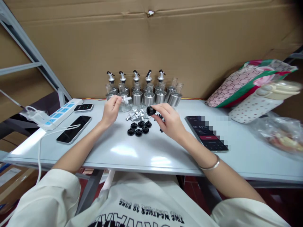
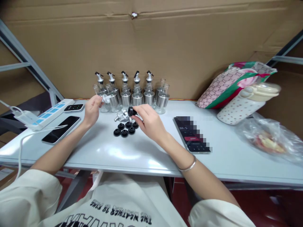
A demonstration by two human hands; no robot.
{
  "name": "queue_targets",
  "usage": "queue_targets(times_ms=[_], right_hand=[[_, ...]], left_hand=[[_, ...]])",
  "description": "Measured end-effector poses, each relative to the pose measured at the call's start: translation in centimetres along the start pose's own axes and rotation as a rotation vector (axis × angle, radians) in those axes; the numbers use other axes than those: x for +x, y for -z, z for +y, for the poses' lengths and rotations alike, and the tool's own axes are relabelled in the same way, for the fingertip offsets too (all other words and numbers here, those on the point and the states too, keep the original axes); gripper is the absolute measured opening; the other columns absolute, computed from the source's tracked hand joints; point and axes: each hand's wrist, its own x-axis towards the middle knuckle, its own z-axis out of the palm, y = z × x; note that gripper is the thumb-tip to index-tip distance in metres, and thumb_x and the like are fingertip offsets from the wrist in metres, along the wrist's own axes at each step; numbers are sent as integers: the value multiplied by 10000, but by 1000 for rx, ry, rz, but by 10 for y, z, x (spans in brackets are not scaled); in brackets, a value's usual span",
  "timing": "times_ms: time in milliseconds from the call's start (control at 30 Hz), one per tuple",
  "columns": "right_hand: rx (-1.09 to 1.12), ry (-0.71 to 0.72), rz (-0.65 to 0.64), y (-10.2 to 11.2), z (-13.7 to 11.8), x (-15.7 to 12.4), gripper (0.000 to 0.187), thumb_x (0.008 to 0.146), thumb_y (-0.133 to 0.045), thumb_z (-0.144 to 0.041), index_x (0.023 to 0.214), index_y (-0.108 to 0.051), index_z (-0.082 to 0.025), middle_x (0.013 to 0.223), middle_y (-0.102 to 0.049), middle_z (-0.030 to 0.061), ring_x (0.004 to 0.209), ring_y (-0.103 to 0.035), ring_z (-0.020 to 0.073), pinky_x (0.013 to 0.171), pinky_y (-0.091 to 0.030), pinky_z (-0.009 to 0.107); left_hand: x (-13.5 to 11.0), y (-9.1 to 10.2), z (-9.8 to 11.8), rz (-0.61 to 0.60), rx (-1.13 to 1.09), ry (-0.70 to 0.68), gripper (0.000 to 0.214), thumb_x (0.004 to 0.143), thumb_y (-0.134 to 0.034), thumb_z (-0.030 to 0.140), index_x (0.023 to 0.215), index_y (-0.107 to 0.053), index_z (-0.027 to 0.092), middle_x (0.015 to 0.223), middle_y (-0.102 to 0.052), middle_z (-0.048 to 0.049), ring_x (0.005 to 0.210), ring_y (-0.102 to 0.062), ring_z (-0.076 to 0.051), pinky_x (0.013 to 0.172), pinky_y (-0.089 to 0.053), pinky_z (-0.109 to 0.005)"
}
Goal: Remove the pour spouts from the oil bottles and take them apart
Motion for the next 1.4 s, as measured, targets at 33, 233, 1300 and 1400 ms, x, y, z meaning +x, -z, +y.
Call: queue_targets(times_ms=[33, 233, 1300, 1400], right_hand=[[1, -5, -35, -1, 1, -1, 202, 911, -469, -194, 1086, -567, -170, 956, -646, 119, 888, -578, 217, 780, -487, 367], [36, 11, -383, -12, -1, -7, 250, 856, -478, -125, 1078, -592, -148, 980, -629, 120, 926, -562, 235, 805, -482, 390], [150, -184, -805, -8, -10, -9, 228, 727, -493, -46, 888, -624, -140, 875, -550, 59, 668, -469, 111, 631, -347, 249], [212, -192, -785, -8, -11, -9, 259, 730, -510, -36, 923, -647, -141, 890, -577, 65, 703, -511, 123, 661, -383, 256]], left_hand=[[-2, -2, -1, -43, 56, 2, 369, 940, -349, 453, 715, -475, 190, 657, -482, 8, 609, -445, -135, 598, -346, -265], [-21, -19, -14, -303, 388, -37, 187, 918, -430, 337, 953, -527, 181, 844, -605, -28, 716, -535, -166, 746, -393, -311], [-30, -32, -41, -617, 499, -112, 245, 931, -349, 319, 859, -540, 184, 904, -580, -76, 872, -512, -225, 801, -419, -361], [-30, -32, -41, -614, 490, -121, 246, 929, -352, 318, 843, -540, 186, 892, -584, -73, 864, -512, -223, 795, -417, -356]])
